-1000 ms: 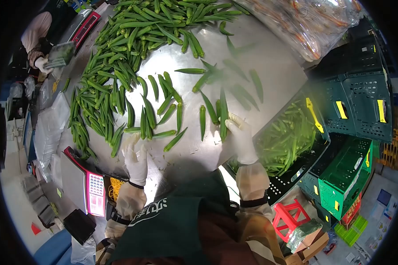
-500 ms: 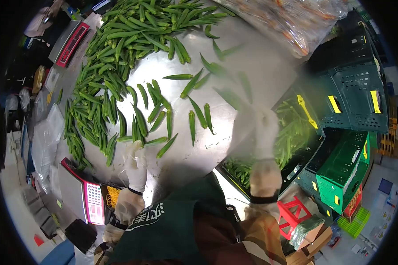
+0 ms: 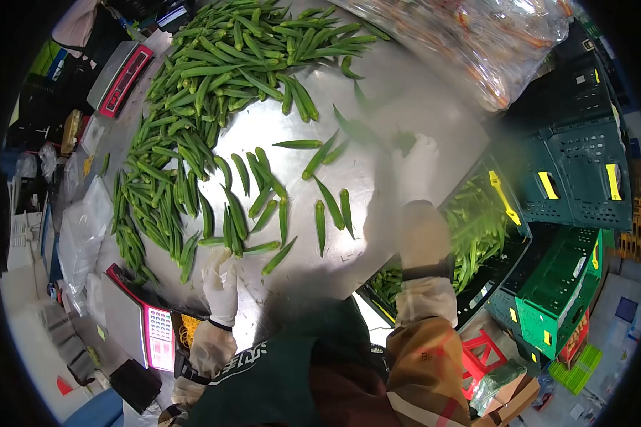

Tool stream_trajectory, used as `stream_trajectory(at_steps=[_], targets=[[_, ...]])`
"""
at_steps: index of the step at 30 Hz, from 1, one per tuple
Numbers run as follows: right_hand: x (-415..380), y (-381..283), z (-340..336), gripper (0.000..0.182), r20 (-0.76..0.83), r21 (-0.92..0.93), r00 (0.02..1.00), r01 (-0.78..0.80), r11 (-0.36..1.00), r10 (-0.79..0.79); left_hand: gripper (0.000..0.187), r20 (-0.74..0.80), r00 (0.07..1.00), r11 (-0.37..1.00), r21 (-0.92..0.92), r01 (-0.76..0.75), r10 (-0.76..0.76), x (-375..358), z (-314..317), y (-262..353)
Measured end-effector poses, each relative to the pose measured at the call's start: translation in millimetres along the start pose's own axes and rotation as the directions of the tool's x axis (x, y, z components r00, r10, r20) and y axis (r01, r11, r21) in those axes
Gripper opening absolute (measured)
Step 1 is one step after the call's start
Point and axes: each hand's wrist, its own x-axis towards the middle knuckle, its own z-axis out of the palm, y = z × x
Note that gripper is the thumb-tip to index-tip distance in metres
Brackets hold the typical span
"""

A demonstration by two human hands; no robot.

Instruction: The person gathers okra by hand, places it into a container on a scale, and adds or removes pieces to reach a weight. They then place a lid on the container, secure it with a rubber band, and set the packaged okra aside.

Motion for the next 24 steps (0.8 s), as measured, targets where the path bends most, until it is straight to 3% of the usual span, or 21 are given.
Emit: stream_trajectory(at_steps=[3, 7, 8, 11, 13, 15, 17, 19, 20, 21, 23, 24], targets=[[12, 0, 9, 0.054, 0.330, -0.110, 0.934, -0.109, 0.988, 0.139, 0.034, -0.003, 1.000, 0.999, -0.038, 0.024, -0.024, 5, 4, 3], [33, -24, -3, 0.053, 0.264, 0.148, 0.954, -0.187, 0.971, 0.144, 0.034, -0.010, 1.000, 0.999, -0.038, -0.007, 0.007, 11, 8, -1], [36, -33, 2, 0.049, 0.167, 0.262, 0.984, -0.099, 0.960, 0.056, 0.034, -0.010, 1.000, 0.999, -0.042, -0.017, 0.016, 12, 9, -3], [40, -66, 25, 0.045, 0.223, 0.344, 0.966, 0.047, 0.938, -0.130, 0.038, -0.006, 1.000, 0.998, -0.062, 0.010, -0.010, 15, 10, -3], [38, -84, 46, 0.045, 0.292, 0.223, 0.913, 0.223, 0.949, -0.284, 0.037, -0.013, 1.000, 0.997, -0.073, -0.003, 0.002, 19, 11, -3], [34, -99, 69, 0.047, 0.358, -0.078, 0.859, 0.419, 0.905, -0.367, 0.037, -0.016, 1.000, 0.998, -0.057, -0.010, 0.009, 22, 9, -3], [38, -106, 60, 0.049, 0.489, -0.033, 0.829, 0.330, 0.944, -0.272, 0.037, -0.014, 1.000, 1.000, -0.015, -0.016, 0.015, 26, 6, -2], [50, -92, 54, 0.050, 0.360, 0.358, 0.873, 0.197, 0.913, -0.330, 0.037, -0.046, 0.999, 0.998, -0.057, -0.019, 0.017, 31, 2, -6], [51, -105, 17, 0.049, 0.370, 0.593, 0.895, -0.022, 0.805, -0.248, 0.036, -0.063, 0.998, 0.997, -0.080, -0.022, 0.016, 34, 1, -7], [66, -88, 21, 0.046, 0.287, 0.436, 0.929, 0.092, 0.895, -0.235, 0.034, -0.058, 0.998, 0.997, -0.073, -0.026, 0.022, 41, 1, -4], [75, -83, -1, 0.047, 0.338, 0.213, 0.930, 0.076, 0.974, -0.146, 0.030, -0.048, 0.998, 0.997, -0.061, -0.045, 0.042, 68, -1, 11], [74, -78, 4, 0.047, 0.368, 0.205, 0.904, 0.151, 0.967, -0.219, 0.031, -0.016, 0.997, 0.996, -0.042, -0.078, 0.077, 86, 1, 24]])
